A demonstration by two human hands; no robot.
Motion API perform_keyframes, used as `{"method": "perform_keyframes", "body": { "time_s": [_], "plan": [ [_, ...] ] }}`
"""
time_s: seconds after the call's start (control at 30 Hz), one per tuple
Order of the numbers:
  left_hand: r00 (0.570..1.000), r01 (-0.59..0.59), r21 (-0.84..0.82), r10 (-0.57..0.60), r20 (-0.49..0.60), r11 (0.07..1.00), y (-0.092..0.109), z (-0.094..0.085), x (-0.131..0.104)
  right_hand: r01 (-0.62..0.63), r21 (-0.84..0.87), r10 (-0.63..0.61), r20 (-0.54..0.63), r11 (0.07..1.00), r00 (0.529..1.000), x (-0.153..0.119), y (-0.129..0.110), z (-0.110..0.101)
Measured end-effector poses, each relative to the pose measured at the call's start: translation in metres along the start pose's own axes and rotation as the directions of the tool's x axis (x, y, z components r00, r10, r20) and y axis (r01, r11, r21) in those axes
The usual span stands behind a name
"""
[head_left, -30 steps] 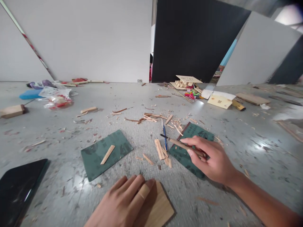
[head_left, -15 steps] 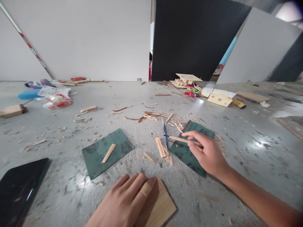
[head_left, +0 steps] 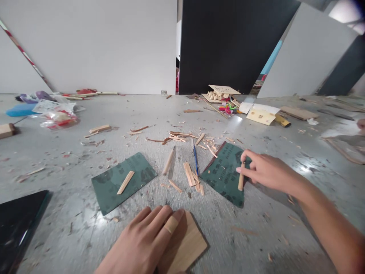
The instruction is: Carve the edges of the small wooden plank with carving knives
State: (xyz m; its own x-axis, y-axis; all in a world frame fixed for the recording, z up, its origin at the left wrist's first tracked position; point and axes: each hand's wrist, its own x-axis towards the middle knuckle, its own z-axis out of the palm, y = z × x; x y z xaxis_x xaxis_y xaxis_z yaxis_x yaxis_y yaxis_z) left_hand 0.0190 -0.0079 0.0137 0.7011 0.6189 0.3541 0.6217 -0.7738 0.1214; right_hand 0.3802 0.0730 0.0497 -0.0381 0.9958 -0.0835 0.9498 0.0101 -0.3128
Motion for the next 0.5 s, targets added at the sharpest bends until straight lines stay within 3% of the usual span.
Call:
{"method": "perform_keyframes", "body": {
  "time_s": [0.17, 0.3, 0.4, 0.5],
  "plan": [
    [0.999, -0.015, -0.054, 0.017, 0.031, 0.998, 0.0, 0.001, 0.001, 0.046, 0.14, -0.055, 0.06, 0.989, 0.997, 0.002, -0.001, 0.008],
    [0.993, 0.008, -0.135, 0.008, 0.117, 0.991, -0.002, 0.001, 0.003, 0.118, 0.353, -0.119, -0.02, 0.928, 0.993, -0.001, -0.014, 0.005],
    [0.992, 0.003, -0.161, 0.017, 0.127, 0.987, -0.002, -0.001, 0.004, 0.27, 0.667, -0.243, -0.136, 0.694, 0.96, -0.012, -0.03, 0.009],
    [0.994, -0.01, -0.144, 0.025, 0.105, 0.989, -0.002, -0.001, 0.005, 0.252, 0.905, -0.354, -0.124, 0.342, 0.927, -0.023, -0.047, 0.022]
  ]
}}
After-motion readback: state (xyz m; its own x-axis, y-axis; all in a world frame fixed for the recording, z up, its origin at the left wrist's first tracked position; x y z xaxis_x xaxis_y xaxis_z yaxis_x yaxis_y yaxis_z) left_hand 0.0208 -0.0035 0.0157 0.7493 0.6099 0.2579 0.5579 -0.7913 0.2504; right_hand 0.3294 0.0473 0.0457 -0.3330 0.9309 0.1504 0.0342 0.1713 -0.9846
